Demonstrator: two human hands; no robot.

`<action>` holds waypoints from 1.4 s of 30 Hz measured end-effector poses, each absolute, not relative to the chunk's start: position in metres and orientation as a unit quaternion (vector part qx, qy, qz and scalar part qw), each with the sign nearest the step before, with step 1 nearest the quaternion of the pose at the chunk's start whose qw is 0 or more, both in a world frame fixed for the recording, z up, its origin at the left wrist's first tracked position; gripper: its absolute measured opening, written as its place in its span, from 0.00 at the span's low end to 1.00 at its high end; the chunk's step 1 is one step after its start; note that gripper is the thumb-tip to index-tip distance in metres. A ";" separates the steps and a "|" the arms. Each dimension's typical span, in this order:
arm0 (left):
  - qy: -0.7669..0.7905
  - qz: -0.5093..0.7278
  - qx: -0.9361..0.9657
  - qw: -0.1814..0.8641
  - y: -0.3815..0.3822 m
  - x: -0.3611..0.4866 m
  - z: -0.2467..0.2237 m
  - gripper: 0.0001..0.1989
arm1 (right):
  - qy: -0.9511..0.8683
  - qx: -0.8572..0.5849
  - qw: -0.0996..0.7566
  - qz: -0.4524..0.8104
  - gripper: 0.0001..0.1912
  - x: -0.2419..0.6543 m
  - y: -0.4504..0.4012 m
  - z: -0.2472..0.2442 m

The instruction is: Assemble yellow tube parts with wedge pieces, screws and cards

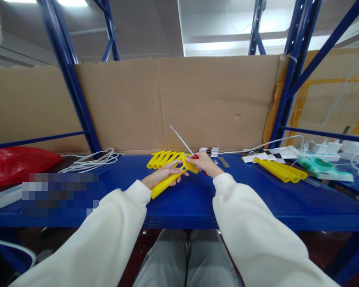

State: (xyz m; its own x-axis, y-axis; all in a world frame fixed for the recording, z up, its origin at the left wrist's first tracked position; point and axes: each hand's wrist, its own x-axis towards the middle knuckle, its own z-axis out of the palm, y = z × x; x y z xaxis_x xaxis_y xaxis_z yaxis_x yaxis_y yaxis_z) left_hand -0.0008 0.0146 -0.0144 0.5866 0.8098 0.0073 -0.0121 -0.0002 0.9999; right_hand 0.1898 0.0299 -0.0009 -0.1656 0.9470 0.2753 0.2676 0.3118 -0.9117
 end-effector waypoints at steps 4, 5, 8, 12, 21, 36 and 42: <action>0.317 0.321 0.628 0.634 0.015 -0.001 -0.015 0.29 | -0.667 -0.449 0.456 0.381 0.18 0.190 0.029 -0.001; 0.316 0.320 0.629 0.634 0.015 -0.001 -0.016 0.29 | -0.668 -0.450 0.456 0.379 0.18 0.189 0.028 -0.002; 0.314 0.321 0.633 0.631 0.016 -0.001 -0.017 0.29 | -0.663 -0.460 0.458 0.374 0.17 0.188 0.028 -0.002; 0.312 0.322 0.634 0.630 0.014 0.000 -0.017 0.29 | -0.664 -0.474 0.451 0.363 0.16 0.187 0.028 -0.003; 0.319 0.331 0.619 0.637 0.012 0.001 -0.017 0.29 | -0.711 -0.489 0.435 0.258 0.14 0.187 0.034 -0.010; 0.318 0.352 0.606 0.638 0.012 0.005 -0.018 0.24 | -0.702 -0.470 0.491 0.212 0.15 0.186 0.047 -0.021; 0.322 0.353 0.598 0.644 0.015 0.005 -0.020 0.25 | -0.679 -0.452 0.525 0.243 0.21 0.192 0.045 -0.019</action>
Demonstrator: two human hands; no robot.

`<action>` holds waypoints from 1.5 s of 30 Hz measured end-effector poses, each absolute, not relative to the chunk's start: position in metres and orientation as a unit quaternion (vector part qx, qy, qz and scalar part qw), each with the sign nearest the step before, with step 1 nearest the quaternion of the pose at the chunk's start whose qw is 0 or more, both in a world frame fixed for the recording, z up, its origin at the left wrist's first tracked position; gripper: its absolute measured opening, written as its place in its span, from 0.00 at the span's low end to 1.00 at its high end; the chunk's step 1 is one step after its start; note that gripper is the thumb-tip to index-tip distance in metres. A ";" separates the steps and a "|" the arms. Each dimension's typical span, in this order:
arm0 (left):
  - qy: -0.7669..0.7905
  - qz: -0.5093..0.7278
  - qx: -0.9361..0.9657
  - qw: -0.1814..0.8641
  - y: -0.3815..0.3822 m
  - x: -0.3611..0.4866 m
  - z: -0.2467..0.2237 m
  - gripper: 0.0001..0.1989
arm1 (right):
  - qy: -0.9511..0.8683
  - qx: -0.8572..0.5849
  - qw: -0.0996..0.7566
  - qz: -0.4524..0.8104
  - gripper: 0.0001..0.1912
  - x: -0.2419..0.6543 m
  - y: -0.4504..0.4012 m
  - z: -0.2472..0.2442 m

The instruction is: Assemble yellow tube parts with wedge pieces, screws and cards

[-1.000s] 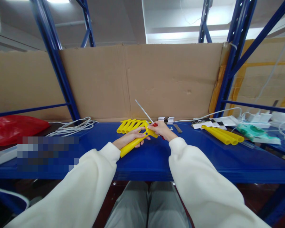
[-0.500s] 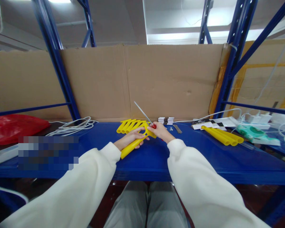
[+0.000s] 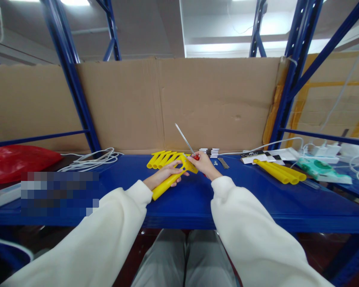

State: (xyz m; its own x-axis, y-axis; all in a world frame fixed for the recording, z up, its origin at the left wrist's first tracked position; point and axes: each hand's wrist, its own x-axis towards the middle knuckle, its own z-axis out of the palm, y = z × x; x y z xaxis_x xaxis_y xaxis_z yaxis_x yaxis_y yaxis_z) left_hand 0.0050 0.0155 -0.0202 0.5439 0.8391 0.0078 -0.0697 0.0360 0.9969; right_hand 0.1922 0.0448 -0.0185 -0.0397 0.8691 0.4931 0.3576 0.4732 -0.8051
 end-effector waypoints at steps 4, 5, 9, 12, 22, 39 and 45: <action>0.322 0.343 0.601 0.646 0.014 0.005 -0.020 0.25 | -0.690 -0.442 0.499 0.282 0.23 0.192 0.040 -0.016; 0.322 0.341 0.602 0.646 0.014 0.005 -0.019 0.26 | -0.692 -0.443 0.489 0.293 0.22 0.191 0.038 -0.015; 0.320 0.339 0.605 0.646 0.012 0.006 -0.018 0.26 | -0.671 -0.453 0.480 0.340 0.22 0.189 0.034 -0.014; 0.319 0.338 0.606 0.645 0.011 0.006 -0.018 0.25 | -0.648 -0.445 0.484 0.386 0.22 0.187 0.031 -0.013; 0.337 0.372 0.584 0.638 0.011 0.006 -0.016 0.26 | -0.577 -0.425 0.539 0.442 0.23 0.190 0.026 0.002; 0.471 0.452 0.527 0.544 0.009 0.008 -0.011 0.28 | -0.758 -0.535 0.349 -0.132 0.13 0.313 0.011 -0.022; 0.487 0.441 0.541 0.525 0.006 0.009 -0.011 0.27 | -0.770 -0.537 0.286 -0.193 0.10 0.305 0.008 -0.022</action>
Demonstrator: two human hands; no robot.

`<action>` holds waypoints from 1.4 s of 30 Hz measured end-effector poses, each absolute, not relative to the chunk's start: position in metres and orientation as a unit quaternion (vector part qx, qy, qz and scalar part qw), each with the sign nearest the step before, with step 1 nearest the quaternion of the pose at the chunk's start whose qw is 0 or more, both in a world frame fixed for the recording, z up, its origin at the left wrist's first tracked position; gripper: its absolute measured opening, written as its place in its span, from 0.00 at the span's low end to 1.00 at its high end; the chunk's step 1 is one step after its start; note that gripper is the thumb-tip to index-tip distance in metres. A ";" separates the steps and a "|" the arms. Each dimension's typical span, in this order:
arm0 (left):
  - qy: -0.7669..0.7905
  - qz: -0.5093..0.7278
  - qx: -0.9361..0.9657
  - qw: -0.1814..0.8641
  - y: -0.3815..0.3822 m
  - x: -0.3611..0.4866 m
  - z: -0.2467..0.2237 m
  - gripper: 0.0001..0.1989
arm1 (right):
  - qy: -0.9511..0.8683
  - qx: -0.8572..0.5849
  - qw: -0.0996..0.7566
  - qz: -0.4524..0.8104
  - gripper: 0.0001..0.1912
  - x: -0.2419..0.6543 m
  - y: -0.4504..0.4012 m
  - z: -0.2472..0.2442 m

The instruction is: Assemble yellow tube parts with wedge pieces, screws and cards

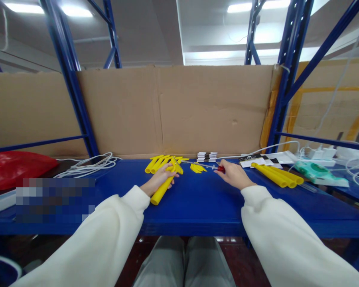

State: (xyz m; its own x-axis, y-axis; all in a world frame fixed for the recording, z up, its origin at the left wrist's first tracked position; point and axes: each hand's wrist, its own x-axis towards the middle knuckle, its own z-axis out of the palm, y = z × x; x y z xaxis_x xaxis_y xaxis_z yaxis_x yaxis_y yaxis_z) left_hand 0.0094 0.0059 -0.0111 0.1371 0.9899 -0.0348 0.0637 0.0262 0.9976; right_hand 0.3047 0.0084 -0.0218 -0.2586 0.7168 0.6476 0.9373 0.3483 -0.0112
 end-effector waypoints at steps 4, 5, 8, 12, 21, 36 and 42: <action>0.480 0.440 0.551 0.522 0.007 0.009 -0.013 0.27 | -0.774 -0.532 0.267 -0.214 0.10 0.302 0.007 -0.022; 0.478 0.441 0.552 0.522 0.007 0.009 -0.013 0.27 | -0.777 -0.528 0.264 -0.218 0.10 0.302 0.007 -0.022; 0.472 0.443 0.554 0.525 0.007 0.009 -0.014 0.26 | -0.781 -0.522 0.260 -0.223 0.10 0.299 0.006 -0.022; 0.474 0.440 0.555 0.523 0.006 0.009 -0.013 0.26 | -0.781 -0.527 0.255 -0.219 0.10 0.297 0.006 -0.021; 0.471 0.441 0.560 0.520 0.005 0.011 -0.014 0.28 | -0.780 -0.532 0.243 -0.222 0.10 0.295 0.006 -0.020; 0.464 0.440 0.560 0.527 0.008 0.010 -0.016 0.29 | -0.777 -0.540 0.233 -0.225 0.09 0.293 0.005 -0.019; 0.471 0.435 0.560 0.525 0.003 0.012 -0.012 0.28 | -0.776 -0.543 0.225 -0.228 0.09 0.293 0.006 -0.019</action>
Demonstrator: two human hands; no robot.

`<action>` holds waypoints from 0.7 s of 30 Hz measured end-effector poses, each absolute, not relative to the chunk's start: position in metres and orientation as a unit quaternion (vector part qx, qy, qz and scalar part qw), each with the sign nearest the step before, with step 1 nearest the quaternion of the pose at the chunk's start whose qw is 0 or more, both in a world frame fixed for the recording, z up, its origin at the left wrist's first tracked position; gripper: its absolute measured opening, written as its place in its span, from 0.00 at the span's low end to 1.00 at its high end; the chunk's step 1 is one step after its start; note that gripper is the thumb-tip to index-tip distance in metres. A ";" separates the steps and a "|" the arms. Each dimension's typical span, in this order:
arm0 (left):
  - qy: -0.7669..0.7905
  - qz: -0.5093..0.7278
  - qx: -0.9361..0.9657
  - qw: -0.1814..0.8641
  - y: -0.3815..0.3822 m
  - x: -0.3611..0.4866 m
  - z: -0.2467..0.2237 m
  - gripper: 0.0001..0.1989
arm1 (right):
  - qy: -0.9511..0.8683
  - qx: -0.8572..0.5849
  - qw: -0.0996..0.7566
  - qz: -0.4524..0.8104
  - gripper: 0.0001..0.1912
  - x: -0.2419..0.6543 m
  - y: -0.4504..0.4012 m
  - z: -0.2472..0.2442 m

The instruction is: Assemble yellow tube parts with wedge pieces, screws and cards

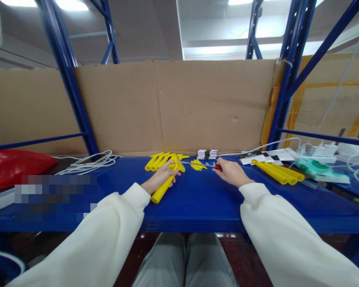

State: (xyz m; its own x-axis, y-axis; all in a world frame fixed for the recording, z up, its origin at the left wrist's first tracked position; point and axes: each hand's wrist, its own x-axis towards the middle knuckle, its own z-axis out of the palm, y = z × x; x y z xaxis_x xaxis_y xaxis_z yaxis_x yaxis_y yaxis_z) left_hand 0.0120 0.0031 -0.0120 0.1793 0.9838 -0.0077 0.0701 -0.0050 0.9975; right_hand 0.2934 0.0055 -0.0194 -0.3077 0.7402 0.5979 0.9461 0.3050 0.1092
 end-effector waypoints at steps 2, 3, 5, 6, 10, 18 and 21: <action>0.475 0.433 0.561 0.522 0.002 0.013 -0.011 0.27 | -0.777 -0.542 0.225 -0.229 0.09 0.293 0.005 -0.019; 0.477 0.432 0.561 0.521 0.001 0.013 -0.011 0.27 | -0.776 -0.544 0.223 -0.228 0.09 0.293 0.005 -0.019; 0.479 0.431 0.562 0.519 0.001 0.013 -0.011 0.28 | -0.774 -0.548 0.217 -0.229 0.09 0.292 0.004 -0.019; 0.478 0.431 0.562 0.519 0.001 0.013 -0.010 0.28 | -0.774 -0.550 0.214 -0.232 0.09 0.292 0.004 -0.019; 0.481 0.430 0.562 0.518 -0.001 0.013 -0.009 0.27 | -0.770 -0.548 0.202 -0.257 0.10 0.291 0.003 -0.019; 0.497 0.424 0.581 0.485 0.000 0.014 -0.009 0.26 | -0.770 -0.539 0.184 -0.288 0.16 0.291 -0.004 -0.014; 0.503 0.416 0.597 0.466 0.000 0.013 -0.010 0.28 | -0.777 -0.541 0.167 -0.275 0.17 0.290 -0.007 -0.012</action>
State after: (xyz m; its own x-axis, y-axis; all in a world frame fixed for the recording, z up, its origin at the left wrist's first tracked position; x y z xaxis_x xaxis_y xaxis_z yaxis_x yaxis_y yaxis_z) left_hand 0.0128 0.0002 -0.0096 0.1474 0.9887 0.0277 0.2120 -0.0589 0.9755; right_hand 0.2900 -0.0069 -0.0117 -0.3586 0.7489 0.5573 0.9328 0.2638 0.2456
